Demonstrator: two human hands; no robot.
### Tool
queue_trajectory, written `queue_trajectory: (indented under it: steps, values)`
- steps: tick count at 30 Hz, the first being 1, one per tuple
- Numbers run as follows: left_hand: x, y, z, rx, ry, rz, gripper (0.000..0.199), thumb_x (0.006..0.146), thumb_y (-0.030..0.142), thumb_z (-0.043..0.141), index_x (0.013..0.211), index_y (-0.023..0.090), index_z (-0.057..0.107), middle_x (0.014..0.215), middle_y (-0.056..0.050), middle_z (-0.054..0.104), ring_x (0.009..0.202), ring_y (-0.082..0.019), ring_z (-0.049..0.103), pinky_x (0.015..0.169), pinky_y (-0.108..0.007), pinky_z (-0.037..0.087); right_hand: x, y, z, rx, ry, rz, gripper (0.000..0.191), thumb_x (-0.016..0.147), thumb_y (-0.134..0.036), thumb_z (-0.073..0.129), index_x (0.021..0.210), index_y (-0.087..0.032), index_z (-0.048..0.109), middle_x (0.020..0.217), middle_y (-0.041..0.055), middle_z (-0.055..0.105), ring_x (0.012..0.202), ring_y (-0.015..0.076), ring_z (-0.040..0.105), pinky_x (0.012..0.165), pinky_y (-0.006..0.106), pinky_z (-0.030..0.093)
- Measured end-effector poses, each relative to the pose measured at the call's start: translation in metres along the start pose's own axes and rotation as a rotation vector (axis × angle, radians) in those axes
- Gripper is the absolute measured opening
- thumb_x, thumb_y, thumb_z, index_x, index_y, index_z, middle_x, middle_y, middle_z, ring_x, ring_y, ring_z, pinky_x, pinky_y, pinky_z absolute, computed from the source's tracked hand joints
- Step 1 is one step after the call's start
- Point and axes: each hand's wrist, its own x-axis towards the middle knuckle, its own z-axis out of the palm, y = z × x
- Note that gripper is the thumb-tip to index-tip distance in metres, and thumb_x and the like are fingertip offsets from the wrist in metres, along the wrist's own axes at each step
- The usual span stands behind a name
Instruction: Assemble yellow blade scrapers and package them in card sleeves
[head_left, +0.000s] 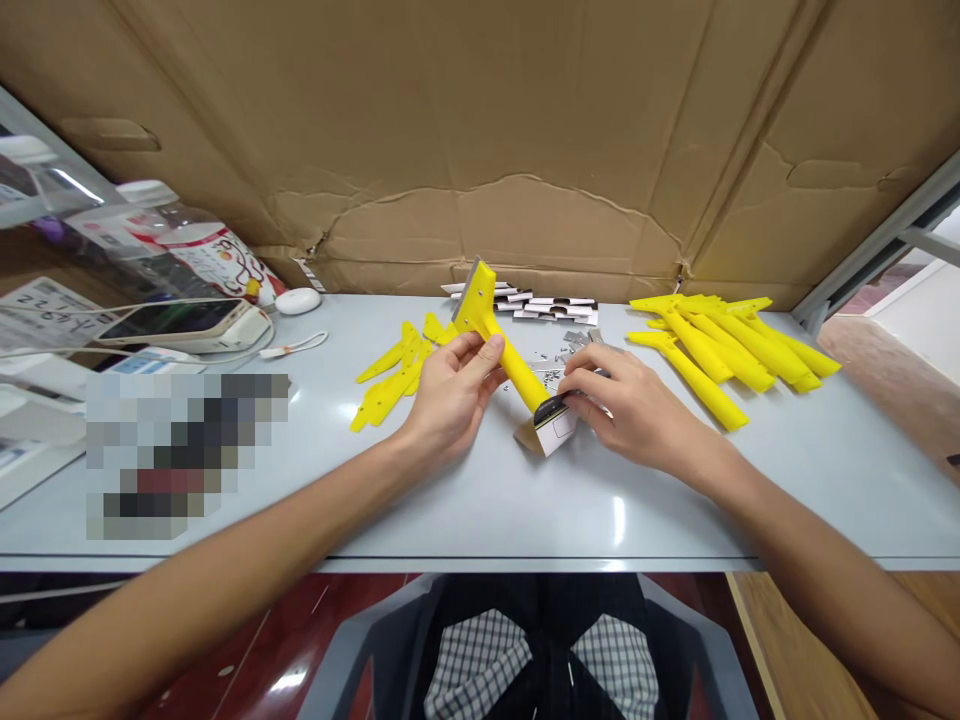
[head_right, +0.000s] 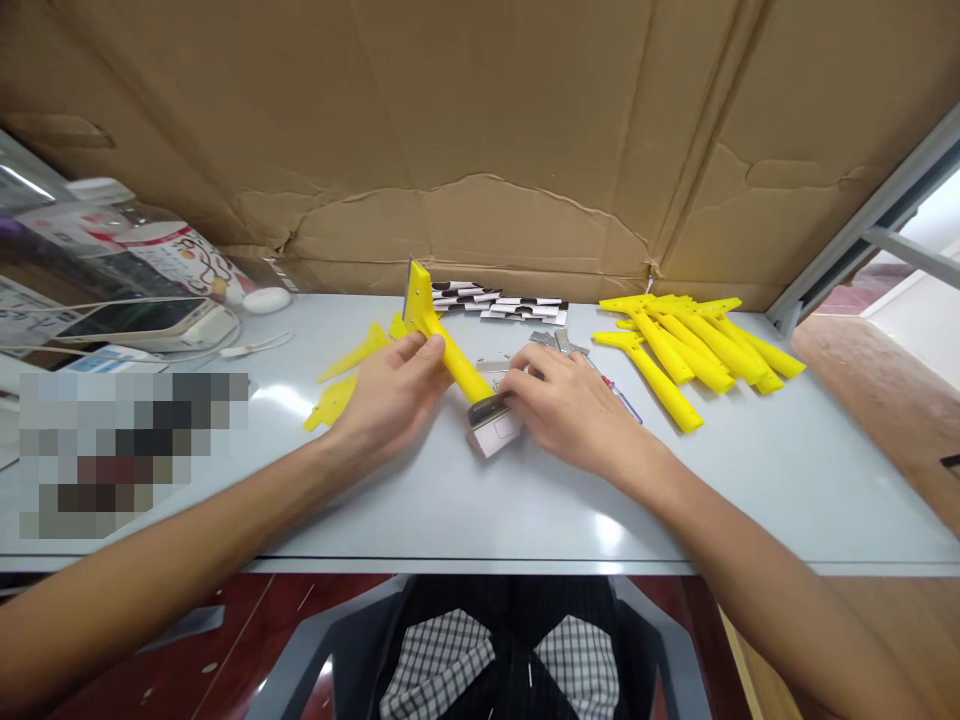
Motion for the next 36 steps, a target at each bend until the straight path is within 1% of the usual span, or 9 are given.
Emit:
queue_trajectory:
  steps: [6, 11, 15, 19, 22, 26, 28, 31, 36]
  values:
    - [-0.003, 0.002, 0.004, -0.082, 0.058, -0.145, 0.009, 0.091, 0.020, 0.076, 0.088, 0.013, 0.072, 0.095, -0.006, 0.069, 0.091, -0.016, 0.067, 0.091, -0.032, 0.059, 0.002, -0.002, 0.007, 0.102, 0.141, -0.017, 0.016, 0.099, -0.015, 0.056, 0.105, -0.022, 0.069, 0.107, 0.0083, 0.067, 0.098, 0.0234, 0.063, 0.084, 0.041, 0.053]
    - [0.003, 0.004, 0.004, -0.153, 0.087, -0.178, 0.007, 0.093, 0.018, 0.074, 0.088, 0.013, 0.071, 0.096, -0.007, 0.071, 0.089, -0.015, 0.068, 0.093, -0.030, 0.060, 0.002, -0.007, 0.006, 0.031, 0.272, -0.010, 0.015, 0.097, -0.018, 0.064, 0.106, -0.025, 0.073, 0.117, 0.0092, 0.064, 0.110, 0.0267, 0.058, 0.092, 0.046, 0.050]
    - [0.004, 0.004, 0.004, -0.152, 0.101, -0.182, 0.005, 0.093, 0.017, 0.074, 0.094, 0.013, 0.072, 0.104, -0.009, 0.073, 0.093, -0.016, 0.070, 0.095, -0.031, 0.059, 0.002, -0.007, 0.007, 0.002, 0.305, 0.018, 0.014, 0.098, -0.021, 0.065, 0.103, -0.028, 0.075, 0.118, 0.0082, 0.063, 0.112, 0.0274, 0.058, 0.090, 0.046, 0.048]
    - [0.000, -0.001, 0.005, -0.109, 0.063, -0.218, 0.009, 0.092, 0.020, 0.076, 0.091, 0.013, 0.071, 0.097, -0.008, 0.073, 0.086, -0.016, 0.069, 0.085, -0.030, 0.061, 0.001, -0.009, 0.009, -0.056, 0.317, 0.006, 0.013, 0.098, -0.021, 0.064, 0.100, -0.028, 0.076, 0.114, 0.0081, 0.062, 0.106, 0.0264, 0.057, 0.087, 0.045, 0.045]
    - [-0.001, -0.005, 0.004, -0.110, 0.048, -0.218, 0.012, 0.089, 0.021, 0.079, 0.091, 0.013, 0.070, 0.094, -0.007, 0.073, 0.084, -0.015, 0.069, 0.080, -0.028, 0.060, 0.000, -0.015, 0.007, -0.149, 0.333, 0.064, 0.014, 0.099, -0.027, 0.063, 0.101, -0.029, 0.077, 0.105, 0.0084, 0.062, 0.098, 0.0254, 0.056, 0.084, 0.043, 0.043]
    - [0.002, -0.007, 0.001, -0.111, 0.035, -0.200, 0.018, 0.086, 0.025, 0.082, 0.091, 0.014, 0.069, 0.089, -0.006, 0.073, 0.078, -0.015, 0.068, 0.080, -0.031, 0.059, 0.000, -0.024, 0.004, -0.166, 0.255, 0.255, 0.024, 0.101, -0.041, 0.059, 0.109, -0.024, 0.074, 0.085, 0.0068, 0.065, 0.076, 0.0216, 0.058, 0.072, 0.037, 0.041]
    - [0.003, -0.006, -0.001, -0.106, 0.034, -0.203, 0.020, 0.086, 0.027, 0.083, 0.091, 0.014, 0.068, 0.085, -0.006, 0.072, 0.074, -0.015, 0.067, 0.082, -0.033, 0.059, 0.000, -0.026, 0.004, -0.122, 0.176, 0.406, 0.038, 0.099, -0.050, 0.058, 0.122, -0.021, 0.069, 0.072, 0.0042, 0.066, 0.063, 0.0202, 0.057, 0.065, 0.035, 0.040]
    - [0.005, -0.004, -0.002, -0.108, 0.053, -0.213, 0.022, 0.085, 0.028, 0.084, 0.094, 0.015, 0.068, 0.088, -0.006, 0.072, 0.082, -0.016, 0.069, 0.088, -0.033, 0.058, 0.000, -0.024, 0.003, -0.050, 0.087, 0.582, 0.055, 0.097, -0.059, 0.054, 0.135, -0.019, 0.062, 0.060, 0.0013, 0.064, 0.053, 0.0206, 0.057, 0.061, 0.034, 0.039]
    - [0.004, -0.001, 0.000, -0.105, 0.083, -0.203, 0.021, 0.083, 0.024, 0.086, 0.091, 0.016, 0.068, 0.088, -0.004, 0.071, 0.084, -0.015, 0.068, 0.086, -0.031, 0.058, 0.000, -0.019, -0.001, 0.200, -0.007, 0.603, 0.052, 0.099, -0.056, 0.054, 0.140, -0.023, 0.058, 0.070, 0.0034, 0.071, 0.059, 0.0224, 0.065, 0.066, 0.039, 0.049]
